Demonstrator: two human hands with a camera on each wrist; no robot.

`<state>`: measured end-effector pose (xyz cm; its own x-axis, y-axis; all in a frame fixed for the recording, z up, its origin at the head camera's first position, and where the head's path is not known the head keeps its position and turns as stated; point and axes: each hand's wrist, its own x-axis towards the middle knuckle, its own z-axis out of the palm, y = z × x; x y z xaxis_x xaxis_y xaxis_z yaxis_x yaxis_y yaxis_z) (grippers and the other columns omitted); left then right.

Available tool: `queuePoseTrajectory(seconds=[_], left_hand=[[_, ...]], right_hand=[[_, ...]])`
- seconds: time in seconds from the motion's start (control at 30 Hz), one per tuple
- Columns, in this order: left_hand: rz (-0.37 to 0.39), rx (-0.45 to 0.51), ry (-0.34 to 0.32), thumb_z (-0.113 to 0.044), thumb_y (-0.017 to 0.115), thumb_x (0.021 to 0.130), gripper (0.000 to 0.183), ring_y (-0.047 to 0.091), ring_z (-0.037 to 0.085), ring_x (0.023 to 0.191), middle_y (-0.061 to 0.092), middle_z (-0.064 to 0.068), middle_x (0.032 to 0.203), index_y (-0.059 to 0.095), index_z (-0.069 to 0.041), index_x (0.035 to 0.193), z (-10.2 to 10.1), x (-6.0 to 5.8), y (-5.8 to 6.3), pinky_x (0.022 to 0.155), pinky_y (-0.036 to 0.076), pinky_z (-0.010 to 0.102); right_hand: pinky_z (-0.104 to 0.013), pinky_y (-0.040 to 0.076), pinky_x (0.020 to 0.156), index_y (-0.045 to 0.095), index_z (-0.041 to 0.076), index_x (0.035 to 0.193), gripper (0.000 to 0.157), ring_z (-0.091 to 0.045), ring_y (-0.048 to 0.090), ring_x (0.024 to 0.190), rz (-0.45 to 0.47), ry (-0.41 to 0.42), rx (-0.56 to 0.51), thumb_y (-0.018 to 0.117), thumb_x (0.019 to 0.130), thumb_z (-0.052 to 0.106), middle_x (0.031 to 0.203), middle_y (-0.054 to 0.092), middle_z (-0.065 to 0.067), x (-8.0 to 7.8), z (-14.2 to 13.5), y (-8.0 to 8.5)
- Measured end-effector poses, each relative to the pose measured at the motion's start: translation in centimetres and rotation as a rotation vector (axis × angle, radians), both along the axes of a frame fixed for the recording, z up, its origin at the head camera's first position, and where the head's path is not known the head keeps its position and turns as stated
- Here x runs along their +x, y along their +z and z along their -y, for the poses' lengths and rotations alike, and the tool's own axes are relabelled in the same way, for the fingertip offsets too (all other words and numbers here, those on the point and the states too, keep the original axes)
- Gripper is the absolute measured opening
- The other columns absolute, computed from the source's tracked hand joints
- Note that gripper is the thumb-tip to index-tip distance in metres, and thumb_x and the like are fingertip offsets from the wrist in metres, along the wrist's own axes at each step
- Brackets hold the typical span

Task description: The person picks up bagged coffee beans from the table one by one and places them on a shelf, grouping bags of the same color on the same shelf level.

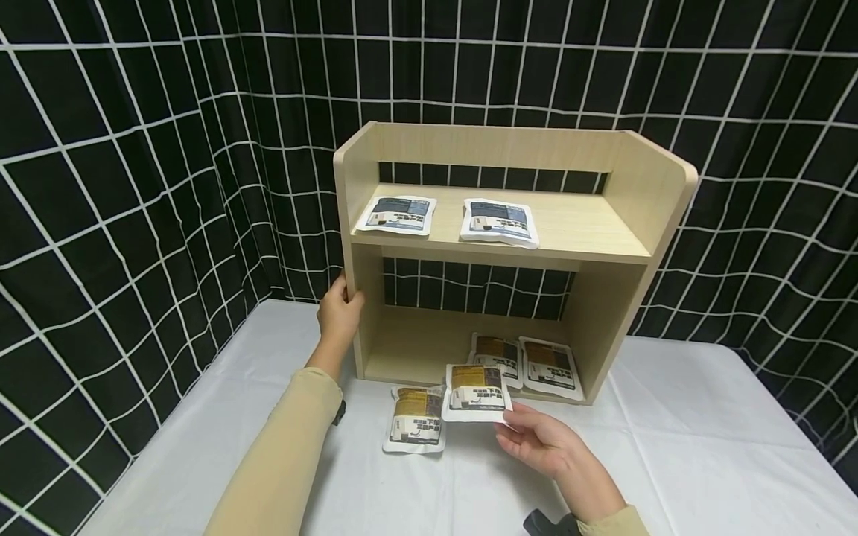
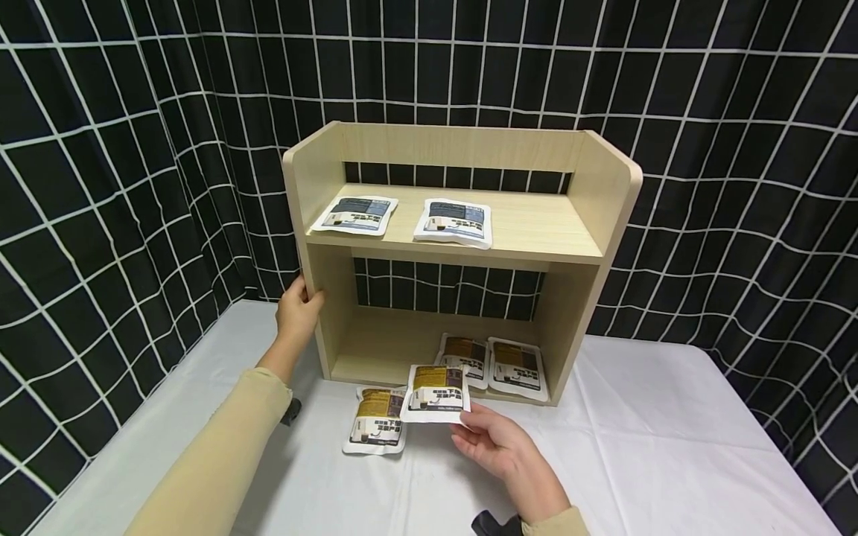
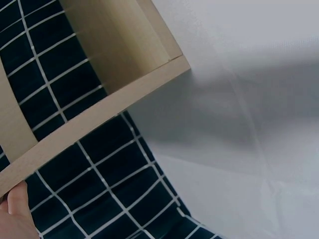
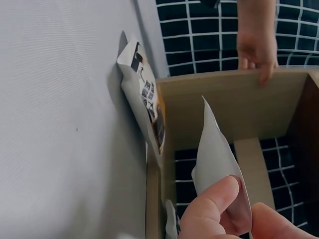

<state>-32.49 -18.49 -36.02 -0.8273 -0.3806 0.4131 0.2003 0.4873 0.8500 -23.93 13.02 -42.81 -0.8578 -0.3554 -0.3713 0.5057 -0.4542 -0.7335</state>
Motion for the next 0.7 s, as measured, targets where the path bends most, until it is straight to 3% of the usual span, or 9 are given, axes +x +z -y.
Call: queuePoseTrajectory(seconds=[0.17, 0.7], left_hand=[[0.004, 0.003, -0.010, -0.009, 0.055, 0.091, 0.042, 0.062, 0.037, 0.108, 0.067, 0.019, 0.117, 0.057, -0.005, 0.133, 0.0, -0.1, 0.0, 0.096, 0.040, 0.053], [-0.006, 0.011, -0.007, -0.010, 0.055, 0.091, 0.041, 0.062, 0.036, 0.108, 0.067, 0.018, 0.116, 0.059, -0.006, 0.132, 0.0, -0.1, -0.1, 0.097, 0.040, 0.053]], right_hand=[[-0.030, 0.052, 0.078, 0.040, 0.002, 0.121, 0.027, -0.019, 0.065, 0.083, 0.037, -0.018, -0.004, 0.048, 0.097, -0.005, 0.088, 0.066, -0.008, -0.3, 0.6, 0.3], [-0.028, 0.052, 0.072, 0.042, 0.007, 0.118, 0.021, -0.017, 0.066, 0.076, 0.096, -0.038, -0.017, 0.046, 0.099, 0.000, 0.082, 0.067, -0.005, -1.7, 2.4, 1.2]])
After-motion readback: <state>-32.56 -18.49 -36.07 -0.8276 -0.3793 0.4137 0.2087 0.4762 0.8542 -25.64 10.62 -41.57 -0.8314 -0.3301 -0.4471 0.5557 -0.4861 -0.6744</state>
